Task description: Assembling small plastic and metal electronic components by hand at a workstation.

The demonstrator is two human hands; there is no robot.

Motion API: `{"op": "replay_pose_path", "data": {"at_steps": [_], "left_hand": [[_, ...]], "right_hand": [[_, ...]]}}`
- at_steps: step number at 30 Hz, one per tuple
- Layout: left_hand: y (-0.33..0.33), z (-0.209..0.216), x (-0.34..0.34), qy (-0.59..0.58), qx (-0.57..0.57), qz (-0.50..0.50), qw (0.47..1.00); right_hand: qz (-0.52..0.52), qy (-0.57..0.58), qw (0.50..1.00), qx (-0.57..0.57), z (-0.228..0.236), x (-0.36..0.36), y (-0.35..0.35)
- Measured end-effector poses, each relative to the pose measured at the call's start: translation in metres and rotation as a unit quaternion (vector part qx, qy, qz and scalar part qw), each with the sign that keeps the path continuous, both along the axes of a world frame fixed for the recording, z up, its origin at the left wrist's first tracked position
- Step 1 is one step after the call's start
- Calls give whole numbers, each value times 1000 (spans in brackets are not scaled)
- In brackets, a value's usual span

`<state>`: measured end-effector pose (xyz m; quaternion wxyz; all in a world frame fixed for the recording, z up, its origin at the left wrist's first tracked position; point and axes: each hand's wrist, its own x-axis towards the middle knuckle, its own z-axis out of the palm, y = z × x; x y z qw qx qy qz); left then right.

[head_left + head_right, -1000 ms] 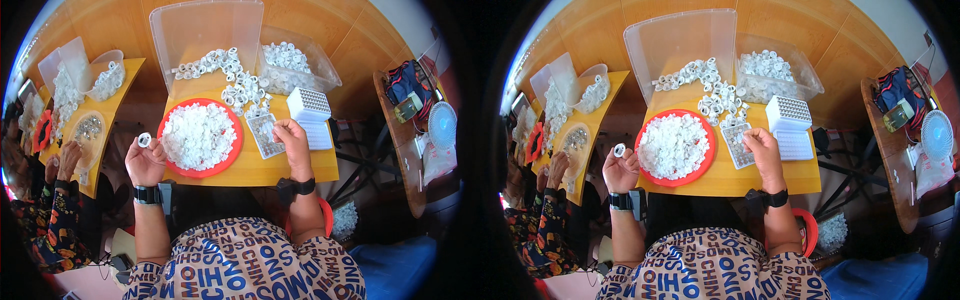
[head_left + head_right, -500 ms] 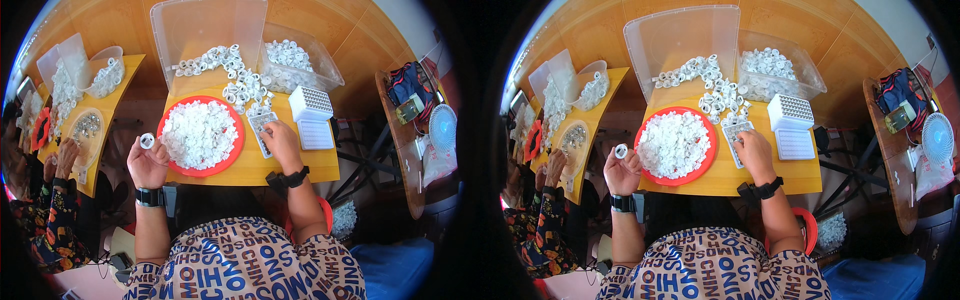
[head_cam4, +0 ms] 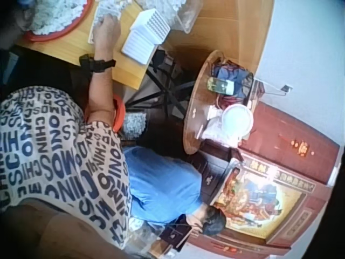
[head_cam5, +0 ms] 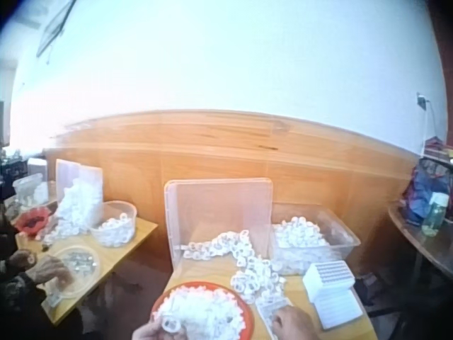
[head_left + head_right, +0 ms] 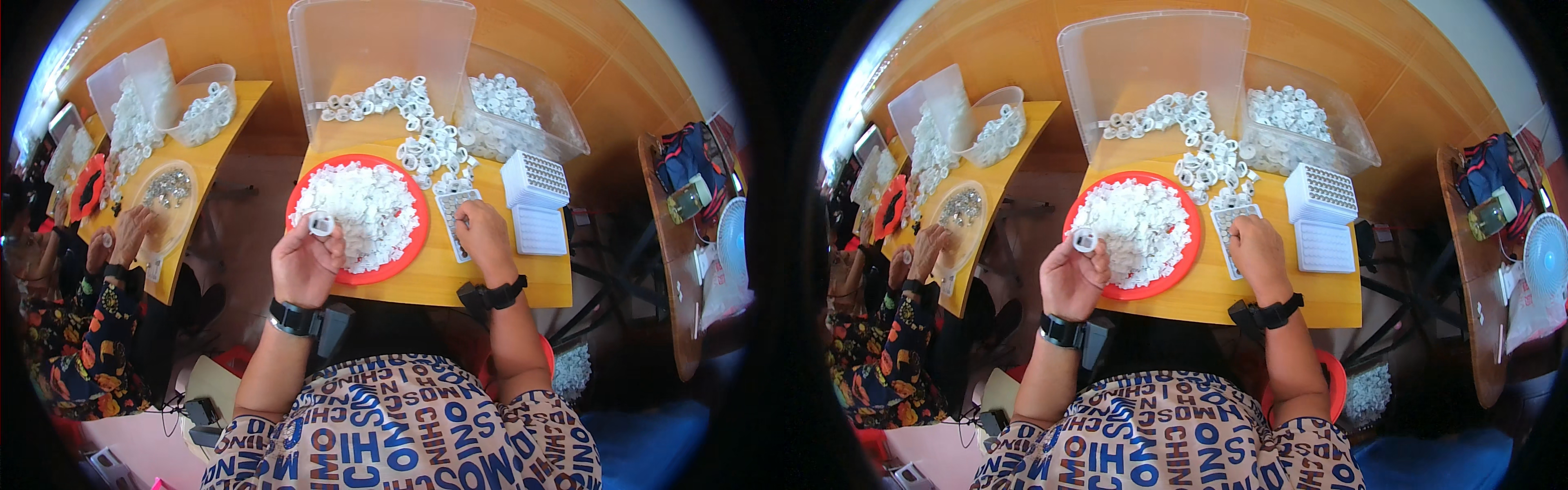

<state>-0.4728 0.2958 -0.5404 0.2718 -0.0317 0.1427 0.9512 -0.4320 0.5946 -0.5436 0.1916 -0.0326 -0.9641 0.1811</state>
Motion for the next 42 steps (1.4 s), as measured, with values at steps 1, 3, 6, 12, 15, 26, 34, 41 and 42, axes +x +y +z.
{"op": "replay_pose_path", "data": {"at_steps": [1,3,6,12,15,26,34,41,42], "left_hand": [[3,5,3,-13,5,1,1000],[4,2,6,12,28,-9,999],[7,3,13,43,59,-32,997],[11,4,16,23,53,-48,997],[11,7,16,-18,26,-16,999],[16,-1,11,73,8,-50,996],[17,-2,11,60,-4,-59,996],[13,-4,10,64,-8,-36,997],[12,-3,10,55,-13,-31,998]], "right_hand": [[7,2,1000,10,-1,0,1],[13,-2,1000,0,-1,-1,1],[14,-12,1000,-11,0,2,3],[9,-2,1000,4,3,4,5],[-5,-5,1000,1,7,5,9],[31,-50,998,25,10,-2,4],[7,-86,995,46,13,-6,2],[20,-43,998,45,16,-5,3],[24,-18,999,37,15,-6,3]]}}
